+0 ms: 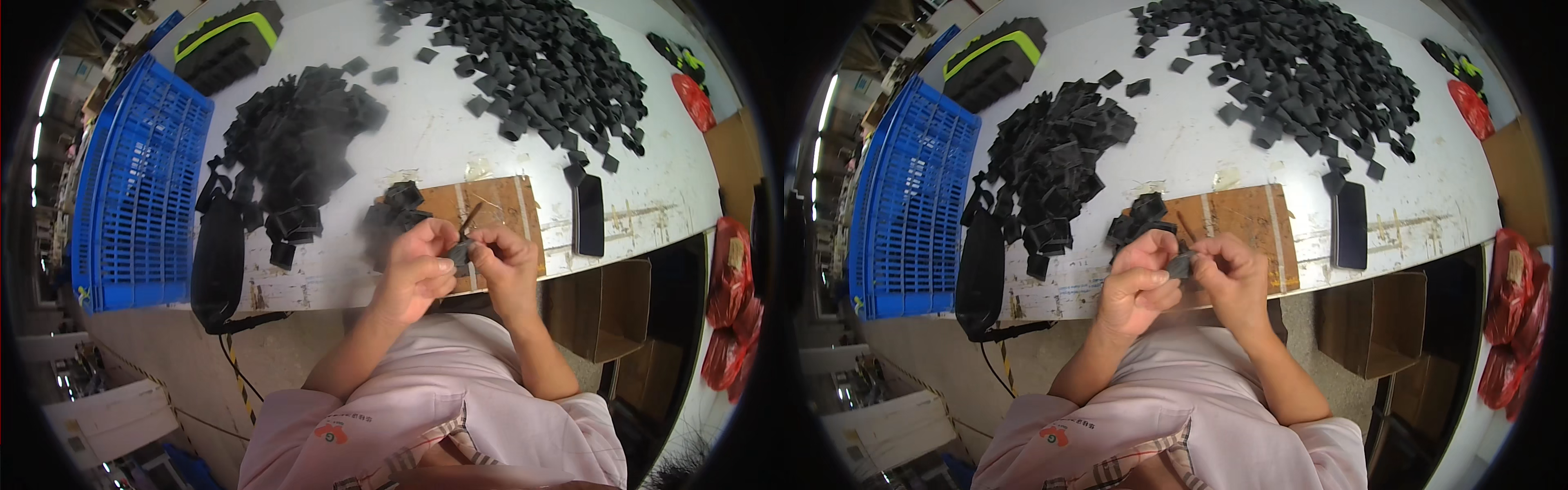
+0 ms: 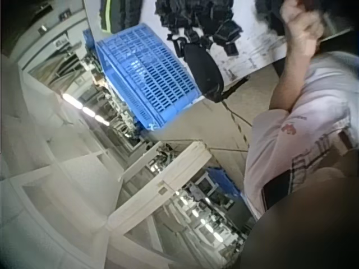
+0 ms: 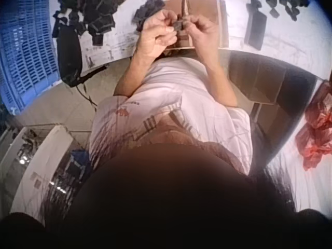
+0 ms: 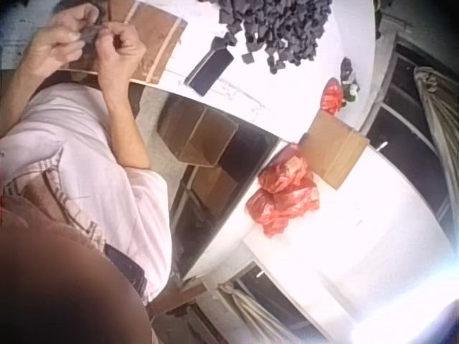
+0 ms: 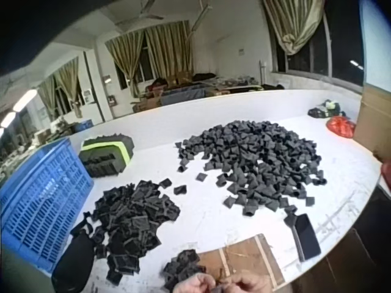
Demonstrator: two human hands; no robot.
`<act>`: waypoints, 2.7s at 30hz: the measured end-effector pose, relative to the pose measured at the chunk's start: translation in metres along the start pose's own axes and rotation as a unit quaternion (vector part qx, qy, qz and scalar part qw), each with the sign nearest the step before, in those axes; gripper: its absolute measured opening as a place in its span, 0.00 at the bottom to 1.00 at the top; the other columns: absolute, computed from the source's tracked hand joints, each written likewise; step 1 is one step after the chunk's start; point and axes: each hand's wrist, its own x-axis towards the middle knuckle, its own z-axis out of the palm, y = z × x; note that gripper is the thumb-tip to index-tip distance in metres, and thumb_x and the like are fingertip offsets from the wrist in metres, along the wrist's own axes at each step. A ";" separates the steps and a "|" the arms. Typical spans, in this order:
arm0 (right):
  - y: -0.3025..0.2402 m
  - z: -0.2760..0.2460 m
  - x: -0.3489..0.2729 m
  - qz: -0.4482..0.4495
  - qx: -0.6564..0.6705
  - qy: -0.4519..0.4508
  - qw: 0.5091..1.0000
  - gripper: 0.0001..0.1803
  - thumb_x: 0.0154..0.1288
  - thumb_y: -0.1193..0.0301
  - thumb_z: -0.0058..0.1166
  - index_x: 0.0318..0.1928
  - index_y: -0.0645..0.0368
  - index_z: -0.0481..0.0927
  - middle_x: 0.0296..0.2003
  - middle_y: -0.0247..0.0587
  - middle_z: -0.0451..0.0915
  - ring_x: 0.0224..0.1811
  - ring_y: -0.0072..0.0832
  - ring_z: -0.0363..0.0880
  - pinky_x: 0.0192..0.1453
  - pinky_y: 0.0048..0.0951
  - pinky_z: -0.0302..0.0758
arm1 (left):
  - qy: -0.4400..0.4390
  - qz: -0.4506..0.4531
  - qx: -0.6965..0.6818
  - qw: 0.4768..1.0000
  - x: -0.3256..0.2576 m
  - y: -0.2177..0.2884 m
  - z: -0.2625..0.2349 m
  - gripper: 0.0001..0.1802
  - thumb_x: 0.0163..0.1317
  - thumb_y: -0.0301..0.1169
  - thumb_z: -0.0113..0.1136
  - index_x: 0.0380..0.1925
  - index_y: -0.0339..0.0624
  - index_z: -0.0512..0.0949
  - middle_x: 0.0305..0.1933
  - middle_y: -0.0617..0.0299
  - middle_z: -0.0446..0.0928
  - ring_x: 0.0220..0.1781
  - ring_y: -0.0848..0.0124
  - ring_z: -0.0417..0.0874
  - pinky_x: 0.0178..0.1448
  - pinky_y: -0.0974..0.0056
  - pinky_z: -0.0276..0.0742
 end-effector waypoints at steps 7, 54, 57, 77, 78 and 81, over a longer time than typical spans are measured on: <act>-0.015 -0.013 0.008 0.284 0.416 -0.173 0.846 0.05 0.55 0.73 0.55 0.31 0.61 0.76 0.20 0.25 0.69 0.18 0.10 0.57 0.18 0.13 0.53 | 0.184 0.361 0.522 0.750 0.006 -0.020 0.009 0.09 0.49 0.13 0.49 0.31 0.31 0.70 0.26 0.62 0.72 0.16 0.86 0.65 0.17 0.79 0.59; -0.040 -0.012 0.045 -0.090 -0.069 -0.124 0.986 0.18 0.60 0.57 0.50 0.26 0.62 0.72 0.19 0.34 0.67 0.21 0.23 0.66 0.21 0.21 0.62 | 0.040 0.318 0.467 0.825 0.027 0.021 0.032 0.15 0.56 0.22 0.49 0.45 0.32 0.67 0.33 0.58 0.74 0.23 0.76 0.70 0.27 0.76 0.65; -0.042 -0.016 0.036 -0.261 -0.175 -0.054 0.948 0.20 0.55 0.56 0.54 0.33 0.63 0.73 0.27 0.42 0.71 0.27 0.32 0.71 0.24 0.26 0.68 | 0.048 0.459 0.620 0.634 0.030 0.021 0.039 0.13 0.53 0.20 0.51 0.40 0.35 0.73 0.32 0.59 0.75 0.31 0.71 0.74 0.35 0.73 0.70; -0.038 -0.010 0.031 -0.429 -0.286 -0.002 0.857 0.08 0.42 0.80 0.57 0.24 0.62 0.72 0.20 0.38 0.65 0.21 0.32 0.64 0.21 0.29 0.62 | 0.027 0.347 0.341 0.873 0.020 0.012 0.020 0.08 0.58 0.25 0.53 0.35 0.32 0.71 0.36 0.57 0.72 0.38 0.74 0.70 0.48 0.69 0.66; -0.038 -0.009 0.030 -0.420 -0.302 -0.001 0.856 0.08 0.42 0.80 0.57 0.25 0.62 0.73 0.20 0.38 0.66 0.21 0.33 0.65 0.21 0.30 0.63 | 0.026 0.314 0.369 0.875 0.019 0.016 0.030 0.08 0.56 0.23 0.54 0.36 0.31 0.72 0.35 0.59 0.72 0.38 0.75 0.70 0.46 0.71 0.66; -0.045 -0.011 0.035 -0.385 -0.295 -0.045 0.873 0.08 0.42 0.80 0.57 0.26 0.62 0.72 0.21 0.39 0.67 0.21 0.34 0.66 0.21 0.31 0.64 | -0.008 0.291 0.499 0.816 0.026 0.031 0.028 0.10 0.51 0.19 0.57 0.36 0.32 0.76 0.32 0.62 0.73 0.36 0.78 0.71 0.39 0.75 0.67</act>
